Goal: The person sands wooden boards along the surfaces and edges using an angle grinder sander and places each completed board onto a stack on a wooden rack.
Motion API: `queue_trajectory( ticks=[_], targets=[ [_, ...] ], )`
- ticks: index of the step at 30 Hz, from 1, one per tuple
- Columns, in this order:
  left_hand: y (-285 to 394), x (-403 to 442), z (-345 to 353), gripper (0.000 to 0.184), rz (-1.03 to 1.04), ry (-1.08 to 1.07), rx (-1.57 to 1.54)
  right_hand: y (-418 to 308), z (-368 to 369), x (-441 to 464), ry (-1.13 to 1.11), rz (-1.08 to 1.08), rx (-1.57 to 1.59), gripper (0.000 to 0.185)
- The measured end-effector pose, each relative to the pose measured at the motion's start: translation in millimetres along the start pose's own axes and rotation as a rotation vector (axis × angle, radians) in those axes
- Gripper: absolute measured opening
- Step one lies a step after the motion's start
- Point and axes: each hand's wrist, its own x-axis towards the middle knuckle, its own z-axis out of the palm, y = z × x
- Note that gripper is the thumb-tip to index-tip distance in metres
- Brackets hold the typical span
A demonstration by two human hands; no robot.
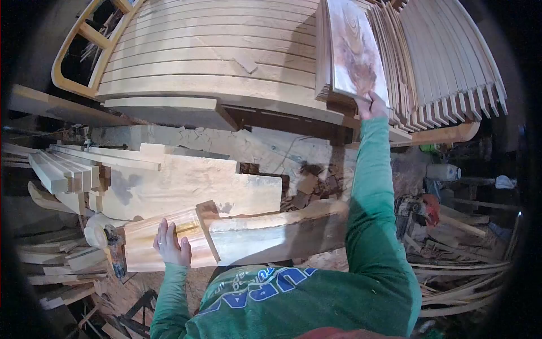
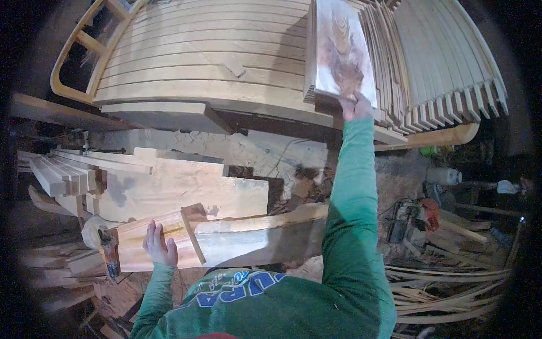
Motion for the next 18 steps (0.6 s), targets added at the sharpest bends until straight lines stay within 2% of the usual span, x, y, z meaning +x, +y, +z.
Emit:
queue_trajectory(
  ticks=[3,4,6,8,11,12,15,18],
  targets=[
    [4,2,-2,0.056,-0.022,-0.008,-0.008,-5,17,27,0.107,-0.071,-0.238,0.038],
    [3,-4,-5,0.056,-0.016,-0.013,-0.008,-9,24,20,0.309,0.044,-0.540,0.043],
    [0,4,1,0.056,0.003,0.022,-0.014,23,-9,29,0.183,-0.103,-0.963,0.044],
    [3,8,-2,0.056,-0.012,0.003,-0.019,49,-10,28,0.360,0.048,-0.618,0.044],
    [4,6,-3,0.056,-0.028,-0.010,-0.021,66,18,-1,0.202,0.140,-0.402,0.042],
    [4,7,-3,0.056,-0.024,-0.011,-0.023,68,19,9,0.055,0.105,-0.393,0.038],
    [5,7,-3,0.058,-0.020,-0.007,-0.029,60,36,36,0.126,0.139,-0.473,0.035],
    [6,7,0,0.059,-0.011,-0.003,-0.004,58,60,13,0.232,0.022,-0.585,0.046]
  ],
)
